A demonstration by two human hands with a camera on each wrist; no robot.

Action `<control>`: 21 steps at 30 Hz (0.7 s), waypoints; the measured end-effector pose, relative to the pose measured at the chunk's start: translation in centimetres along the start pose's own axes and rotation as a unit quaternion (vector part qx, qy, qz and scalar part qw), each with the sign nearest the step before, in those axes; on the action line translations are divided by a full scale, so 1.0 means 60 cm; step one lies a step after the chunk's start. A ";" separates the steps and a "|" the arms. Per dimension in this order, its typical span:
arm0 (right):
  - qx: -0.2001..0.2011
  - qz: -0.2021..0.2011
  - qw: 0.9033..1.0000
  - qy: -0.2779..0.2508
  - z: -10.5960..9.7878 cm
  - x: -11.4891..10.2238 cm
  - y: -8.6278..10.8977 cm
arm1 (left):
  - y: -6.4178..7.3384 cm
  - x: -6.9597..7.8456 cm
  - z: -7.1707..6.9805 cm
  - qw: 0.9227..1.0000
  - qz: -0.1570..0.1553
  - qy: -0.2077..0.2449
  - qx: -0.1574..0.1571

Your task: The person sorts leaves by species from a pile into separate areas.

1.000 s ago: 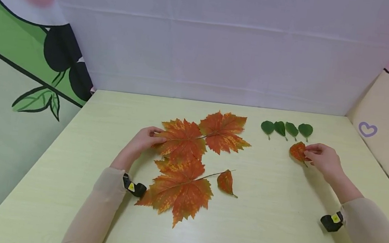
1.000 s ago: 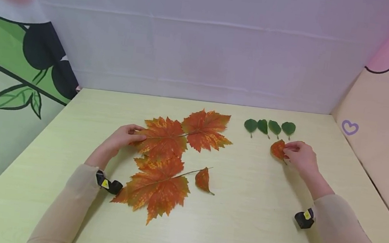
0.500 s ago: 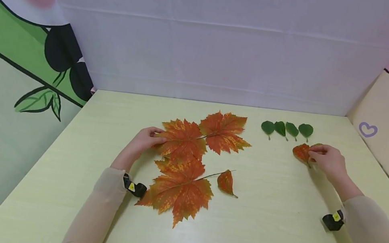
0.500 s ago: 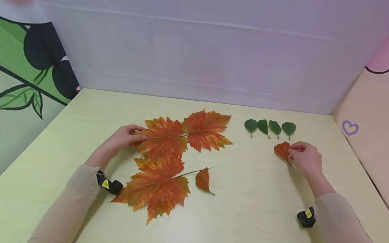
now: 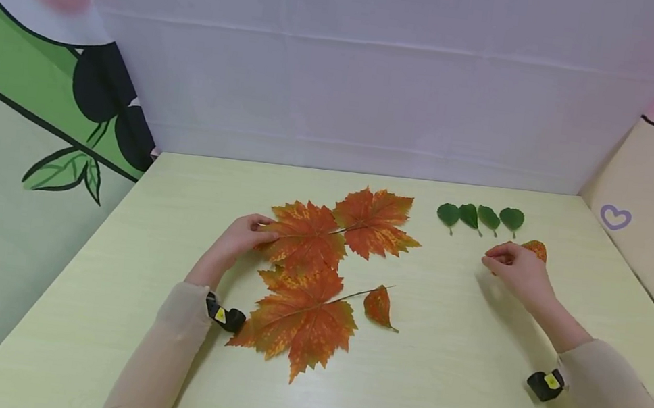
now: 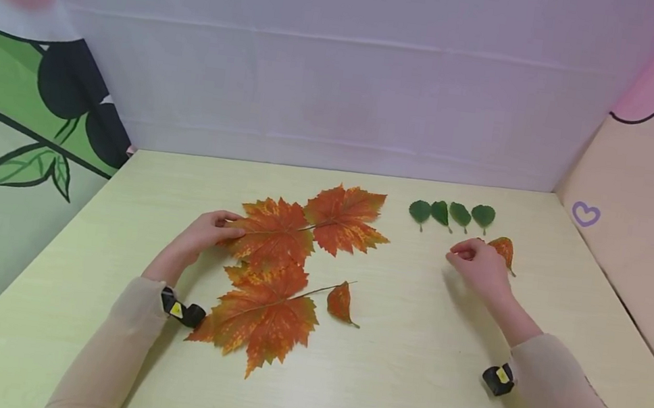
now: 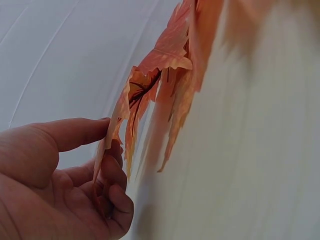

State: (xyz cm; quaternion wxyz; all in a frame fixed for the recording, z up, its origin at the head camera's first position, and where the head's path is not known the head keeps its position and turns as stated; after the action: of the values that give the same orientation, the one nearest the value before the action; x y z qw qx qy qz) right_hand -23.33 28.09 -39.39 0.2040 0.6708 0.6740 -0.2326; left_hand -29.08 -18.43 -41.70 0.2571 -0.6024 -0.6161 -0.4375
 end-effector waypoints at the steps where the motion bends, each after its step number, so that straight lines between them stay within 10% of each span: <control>1: -0.012 -0.007 1.000 -0.005 0.009 -0.012 0.004 | 0.000 0.000 0.000 1.000 0.001 0.000 0.000; 21: -0.146 -0.058 0.986 -0.061 0.158 -0.163 0.076 | 0.003 0.000 -0.001 1.000 0.015 0.016 0.007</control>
State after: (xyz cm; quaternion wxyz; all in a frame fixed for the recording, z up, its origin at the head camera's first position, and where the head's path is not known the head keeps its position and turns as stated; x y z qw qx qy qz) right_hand -18.95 14.58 -41.47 0.3269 0.5785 0.7244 -0.1839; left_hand -28.91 -18.53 -41.65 0.2779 -0.6030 -0.6058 -0.4384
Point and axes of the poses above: each hand's wrist, its own y-axis away from the middle knuckle, its own z-axis out of the palm, x = y × z, the point moved 5 cm from there along -y, towards the middle knuckle, and after that the axes turned 3 degrees about y, right-handed, at the moved point
